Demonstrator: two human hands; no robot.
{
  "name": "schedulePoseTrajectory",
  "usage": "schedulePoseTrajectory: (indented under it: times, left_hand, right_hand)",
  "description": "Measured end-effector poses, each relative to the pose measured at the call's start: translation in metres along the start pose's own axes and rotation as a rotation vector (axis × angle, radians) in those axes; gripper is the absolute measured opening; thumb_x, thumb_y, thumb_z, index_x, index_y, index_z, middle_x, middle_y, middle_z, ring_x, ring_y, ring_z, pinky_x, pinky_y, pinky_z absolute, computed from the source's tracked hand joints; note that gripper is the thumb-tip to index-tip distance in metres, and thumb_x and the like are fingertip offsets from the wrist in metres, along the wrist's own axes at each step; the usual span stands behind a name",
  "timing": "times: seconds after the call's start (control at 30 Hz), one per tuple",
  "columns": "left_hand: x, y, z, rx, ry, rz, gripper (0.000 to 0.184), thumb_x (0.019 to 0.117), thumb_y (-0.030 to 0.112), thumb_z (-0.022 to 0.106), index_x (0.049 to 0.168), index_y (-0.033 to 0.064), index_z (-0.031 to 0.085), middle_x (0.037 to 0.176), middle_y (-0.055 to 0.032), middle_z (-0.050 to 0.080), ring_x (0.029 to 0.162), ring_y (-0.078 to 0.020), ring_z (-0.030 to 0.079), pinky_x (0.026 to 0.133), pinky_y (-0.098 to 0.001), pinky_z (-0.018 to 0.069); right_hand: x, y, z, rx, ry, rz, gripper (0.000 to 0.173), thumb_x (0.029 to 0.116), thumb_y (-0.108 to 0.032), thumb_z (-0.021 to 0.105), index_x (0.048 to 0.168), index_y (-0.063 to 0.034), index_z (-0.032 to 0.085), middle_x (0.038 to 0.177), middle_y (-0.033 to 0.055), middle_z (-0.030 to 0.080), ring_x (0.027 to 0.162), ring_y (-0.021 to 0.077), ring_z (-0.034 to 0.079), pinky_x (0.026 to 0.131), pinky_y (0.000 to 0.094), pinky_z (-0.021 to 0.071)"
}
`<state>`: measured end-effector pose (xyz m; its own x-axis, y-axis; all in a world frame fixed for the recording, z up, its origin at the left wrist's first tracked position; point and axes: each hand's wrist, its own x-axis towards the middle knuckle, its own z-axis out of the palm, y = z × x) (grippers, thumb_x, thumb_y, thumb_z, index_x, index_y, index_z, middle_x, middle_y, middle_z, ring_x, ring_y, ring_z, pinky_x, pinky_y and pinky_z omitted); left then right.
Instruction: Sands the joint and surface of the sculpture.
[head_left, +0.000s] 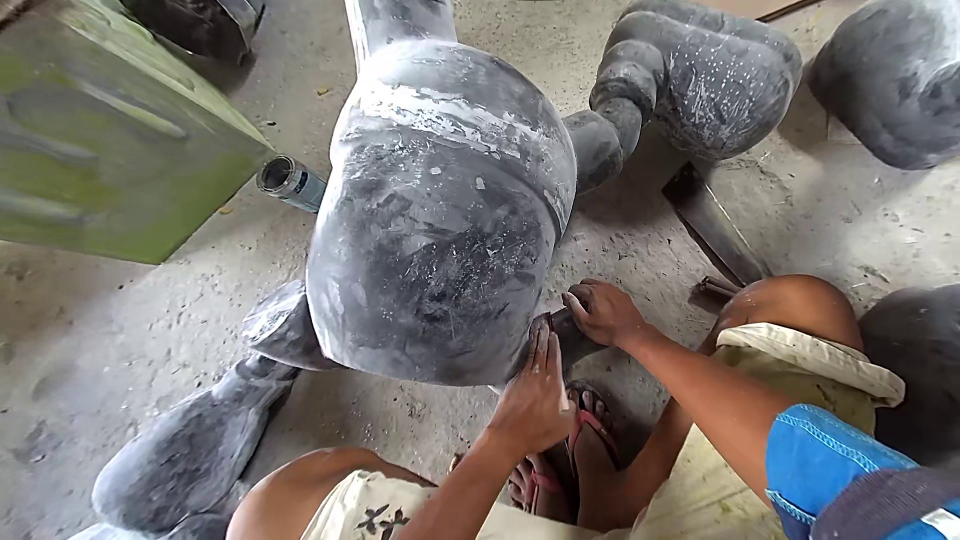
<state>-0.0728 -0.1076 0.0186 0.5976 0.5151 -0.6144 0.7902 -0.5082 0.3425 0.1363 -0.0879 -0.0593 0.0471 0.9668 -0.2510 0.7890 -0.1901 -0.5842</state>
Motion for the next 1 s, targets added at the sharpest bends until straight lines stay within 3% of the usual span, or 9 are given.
schedulePoseTrajectory:
  times: [0.07,0.17,0.37,0.43,0.5,0.6,0.77,0.93,1.0]
  left_hand:
    - [0.007,0.010,0.000,0.002,-0.035,-0.043,0.107,0.0901,0.045,0.063,0.163,-0.0030,0.000,0.172,-0.0181,-0.005,0.160,-0.0288,0.007,0.124,-0.0435,0.0297]
    - [0.004,0.004,0.003,-0.062,0.027,-0.045,0.103,0.0911,0.043,0.061,0.164,0.0004,0.003,0.173,-0.0136,-0.002,0.160,-0.0233,0.009,0.125,-0.0420,0.0299]
    - [-0.009,0.003,-0.008,-0.053,0.023,-0.118,0.090,0.0902,0.022,0.062,0.166,0.0103,0.014,0.171,-0.0071,0.021,0.150,-0.0258,0.037,0.116,-0.0500,0.0422]
    - [-0.013,0.008,-0.016,-0.050,-0.026,-0.189,0.093,0.0891,0.020,0.064,0.167,0.0152,0.012,0.167,-0.0074,0.030,0.133,-0.0302,0.057,0.103,-0.0554,0.0512]
    - [-0.014,0.010,-0.020,-0.092,-0.087,-0.232,0.098,0.0866,0.019,0.063,0.167,0.0168,0.008,0.165,-0.0096,0.035,0.121,-0.0341,0.064,0.095,-0.0593,0.0538]
    - [-0.013,0.012,-0.021,-0.182,-0.101,-0.280,0.098,0.0857,0.021,0.062,0.167,0.0187,0.007,0.162,-0.0100,0.039,0.125,-0.0331,0.062,0.098,-0.0585,0.0527]
    - [-0.005,0.026,-0.025,-0.218,0.018,-0.394,0.077,0.0921,0.018,0.057,0.164,0.0195,0.027,0.150,-0.0114,0.054,0.119,-0.0334,0.065,0.097,-0.0560,0.0532]
    - [0.031,0.013,-0.005,-0.144,0.128,-0.371,0.070,0.0950,0.015,0.056,0.162,0.0174,0.034,0.165,-0.0032,0.036,0.138,-0.0297,0.052,0.105,-0.0548,0.0498]
    - [0.025,0.009,-0.010,-0.155,0.117,-0.315,0.068,0.0957,0.015,0.055,0.161,0.0156,0.035,0.163,-0.0039,0.040,0.139,-0.0286,0.051,0.108,-0.0537,0.0479]
  right_hand:
    - [-0.001,0.002,-0.001,-0.004,-0.004,-0.009,0.049,0.1058,-0.049,0.035,0.091,-0.0190,0.070,0.092,0.0021,0.067,0.088,0.0204,0.069,0.071,0.0481,0.0569]
    - [0.001,0.000,-0.001,0.011,-0.008,-0.025,0.050,0.1066,-0.050,0.033,0.091,-0.0184,0.069,0.092,0.0028,0.066,0.087,0.0208,0.068,0.072,0.0491,0.0567]
    - [0.001,0.000,0.000,0.023,0.012,0.020,0.048,0.1049,-0.050,0.037,0.092,-0.0185,0.071,0.094,0.0036,0.069,0.089,0.0221,0.070,0.073,0.0514,0.0576]
    - [0.001,-0.001,0.000,0.023,0.008,0.027,0.046,0.1043,-0.051,0.039,0.094,-0.0196,0.072,0.096,0.0028,0.069,0.090,0.0215,0.070,0.074,0.0513,0.0576]
    - [0.002,-0.002,-0.001,0.019,0.003,0.031,0.046,0.1041,-0.051,0.039,0.095,-0.0203,0.072,0.096,0.0021,0.069,0.091,0.0210,0.070,0.074,0.0510,0.0575]
    - [0.001,-0.002,-0.001,0.020,-0.008,0.041,0.044,0.1040,-0.051,0.040,0.097,-0.0209,0.072,0.098,0.0017,0.069,0.092,0.0209,0.070,0.074,0.0509,0.0578]
    - [0.001,-0.001,-0.001,0.020,-0.016,0.030,0.043,0.1035,-0.049,0.041,0.097,-0.0205,0.072,0.097,0.0019,0.069,0.091,0.0204,0.070,0.074,0.0496,0.0577]
    - [0.001,-0.001,0.000,0.023,-0.003,0.016,0.041,0.1026,-0.048,0.042,0.095,-0.0200,0.072,0.095,0.0017,0.068,0.088,0.0200,0.069,0.072,0.0489,0.0576]
    - [0.000,-0.001,0.000,0.020,-0.019,0.015,0.040,0.1027,-0.047,0.043,0.095,-0.0200,0.072,0.095,0.0019,0.068,0.089,0.0200,0.069,0.073,0.0490,0.0574]
